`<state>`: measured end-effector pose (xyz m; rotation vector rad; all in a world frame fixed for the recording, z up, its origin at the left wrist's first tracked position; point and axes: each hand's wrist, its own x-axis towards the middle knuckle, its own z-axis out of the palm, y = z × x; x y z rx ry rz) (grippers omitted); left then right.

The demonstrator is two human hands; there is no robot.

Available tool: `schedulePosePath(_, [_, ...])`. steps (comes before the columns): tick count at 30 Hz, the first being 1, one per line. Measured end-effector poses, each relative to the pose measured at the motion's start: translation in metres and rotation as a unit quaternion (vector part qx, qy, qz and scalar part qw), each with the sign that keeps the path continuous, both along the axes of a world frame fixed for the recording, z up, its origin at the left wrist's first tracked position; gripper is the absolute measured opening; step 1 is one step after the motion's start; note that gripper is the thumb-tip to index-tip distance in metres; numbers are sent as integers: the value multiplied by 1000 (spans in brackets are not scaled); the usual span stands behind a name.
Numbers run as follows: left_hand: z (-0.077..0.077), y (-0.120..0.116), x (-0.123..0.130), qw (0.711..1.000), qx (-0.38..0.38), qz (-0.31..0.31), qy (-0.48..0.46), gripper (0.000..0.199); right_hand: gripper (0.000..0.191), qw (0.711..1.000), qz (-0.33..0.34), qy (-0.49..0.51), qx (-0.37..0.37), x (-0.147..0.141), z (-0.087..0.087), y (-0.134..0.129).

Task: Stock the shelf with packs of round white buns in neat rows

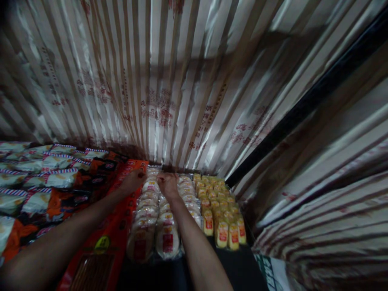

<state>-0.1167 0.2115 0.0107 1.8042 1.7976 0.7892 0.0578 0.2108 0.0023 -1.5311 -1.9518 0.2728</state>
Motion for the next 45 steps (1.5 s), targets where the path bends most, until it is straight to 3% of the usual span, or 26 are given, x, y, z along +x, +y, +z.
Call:
schedulePosePath(8, [0, 0, 1, 999, -26, -4, -18, 8, 14, 1000, -10, -7, 6, -2, -2, -1])
schedulePosePath(15, [1, -1, 9, 1000, -15, 9, -25, 5, 12, 990, 78, -62, 98, 13, 5, -16])
schedulePosePath(27, [2, -3, 10, 999, -19, 21, -14, 5, 9, 970, 134, -194, 65, 9, 27, -33])
schedulePosePath(41, [0, -3, 10, 1000, -20, 22, 0, 7, 4, 983, 141, -107, 45, 12, 15, -28])
schedulePosePath(45, [-1, -2, 10, 999, -19, 27, -1, 6, 9, 979, 181, -84, 41, 14, 9, -21])
